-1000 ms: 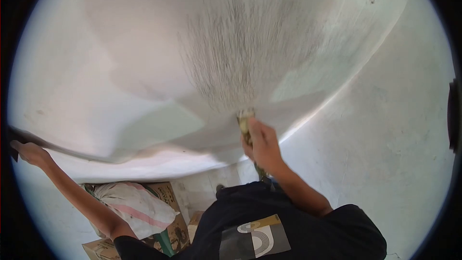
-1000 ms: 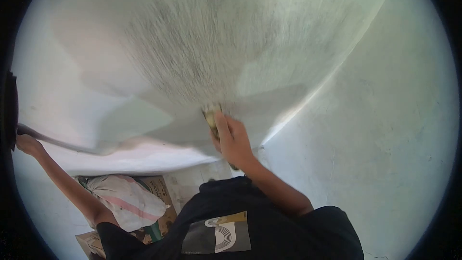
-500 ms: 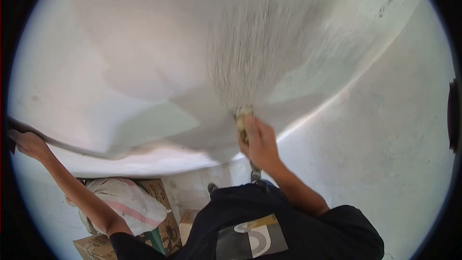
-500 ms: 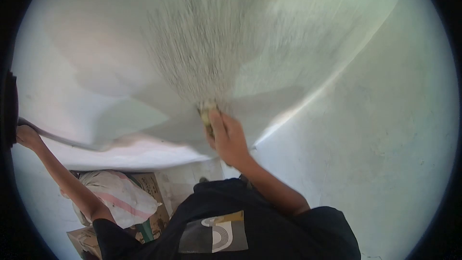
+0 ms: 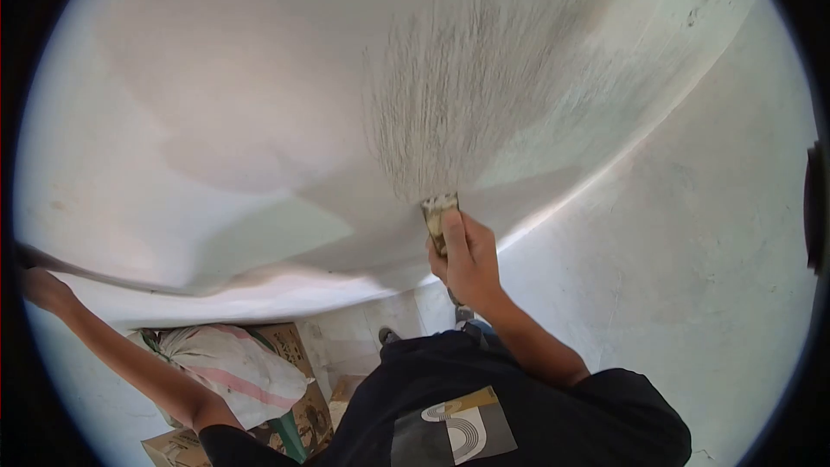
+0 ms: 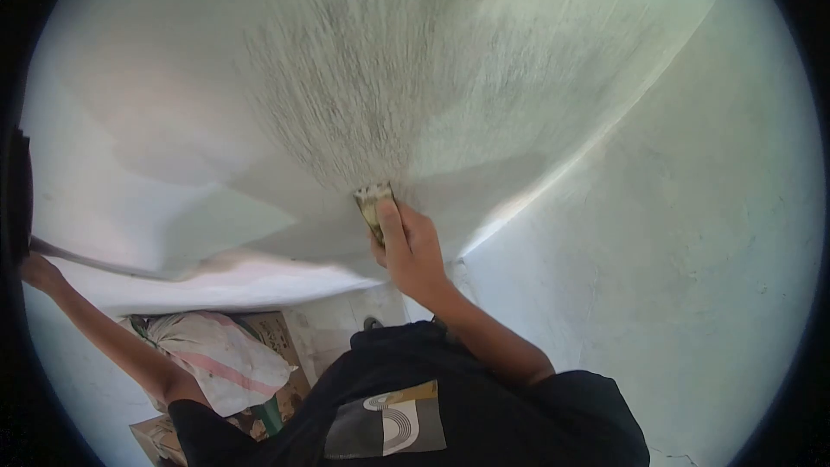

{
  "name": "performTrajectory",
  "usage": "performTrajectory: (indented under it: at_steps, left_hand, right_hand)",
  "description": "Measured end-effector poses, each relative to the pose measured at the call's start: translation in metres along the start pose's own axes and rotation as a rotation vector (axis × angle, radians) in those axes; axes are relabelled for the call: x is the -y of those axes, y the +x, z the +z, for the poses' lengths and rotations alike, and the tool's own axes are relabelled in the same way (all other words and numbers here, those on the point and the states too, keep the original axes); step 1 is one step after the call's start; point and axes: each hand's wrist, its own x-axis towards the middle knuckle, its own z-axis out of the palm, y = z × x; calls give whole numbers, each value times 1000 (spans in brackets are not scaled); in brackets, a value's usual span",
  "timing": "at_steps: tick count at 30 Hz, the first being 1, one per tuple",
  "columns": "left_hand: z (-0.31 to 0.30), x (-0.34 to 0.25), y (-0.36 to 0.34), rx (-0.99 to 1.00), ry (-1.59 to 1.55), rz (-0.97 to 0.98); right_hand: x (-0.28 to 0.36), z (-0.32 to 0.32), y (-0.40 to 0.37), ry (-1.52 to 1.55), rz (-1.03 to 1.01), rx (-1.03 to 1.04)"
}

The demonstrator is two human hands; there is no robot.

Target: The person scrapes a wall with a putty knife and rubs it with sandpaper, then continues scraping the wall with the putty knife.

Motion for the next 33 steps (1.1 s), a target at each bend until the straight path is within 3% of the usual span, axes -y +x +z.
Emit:
performTrajectory:
  at_steps: [3, 7, 8, 10, 11, 12, 14, 15, 17, 18, 20, 23, 27, 29, 30, 33]
  left_hand:
    - [-4, -2, 11, -11, 22, 26]
    - [-5, 1, 9, 33, 120, 109]
    - [-9, 11, 15, 65, 193, 237]
    - [-12, -33, -2, 12, 24, 43]
    - [-10, -6, 11, 0, 122, 174]
    - [-9, -12, 8, 18, 127, 179]
    - [-7, -29, 2, 25, 85, -89]
    - [-6, -15, 6, 13, 77, -94]
    - [-6, 20, 21, -23, 222, 253]
    - [-4, 15, 21, -15, 223, 258]
    - [-2, -1, 13, -1, 176, 23]
    - [-6, -45, -7, -16, 22, -92]
    - [-7, -4, 11, 47, 197, -124]
    - [-4, -7, 14, -33, 133, 134]
    - [-5, -1, 19, -35, 143, 156]
    - [5, -8, 24, 7, 138, 77]
  right_hand:
    - [7, 7, 0, 94, 156, 44]
    - [43, 0, 5, 136, 35, 79]
    - [33, -1, -2, 143, 25, 68]
    - [16, -2, -2, 109, 146, 70]
    - [20, -3, -1, 141, 141, 70]
    - [27, -4, 0, 145, 158, 62]
    - [35, -4, 0, 113, 119, 115]
    - [17, -1, -3, 56, 130, 75]
    - [22, 0, 3, 61, 109, 90]
    - [22, -1, 1, 71, 113, 87]
    - [12, -4, -13, 66, 176, 66]
    - [-1, -8, -7, 143, 269, 102]
    - [31, -5, 1, 118, 107, 104]
    - [13, -7, -8, 133, 166, 98]
    - [7, -7, -6, 139, 234, 91]
    - [49, -6, 5, 72, 54, 32]
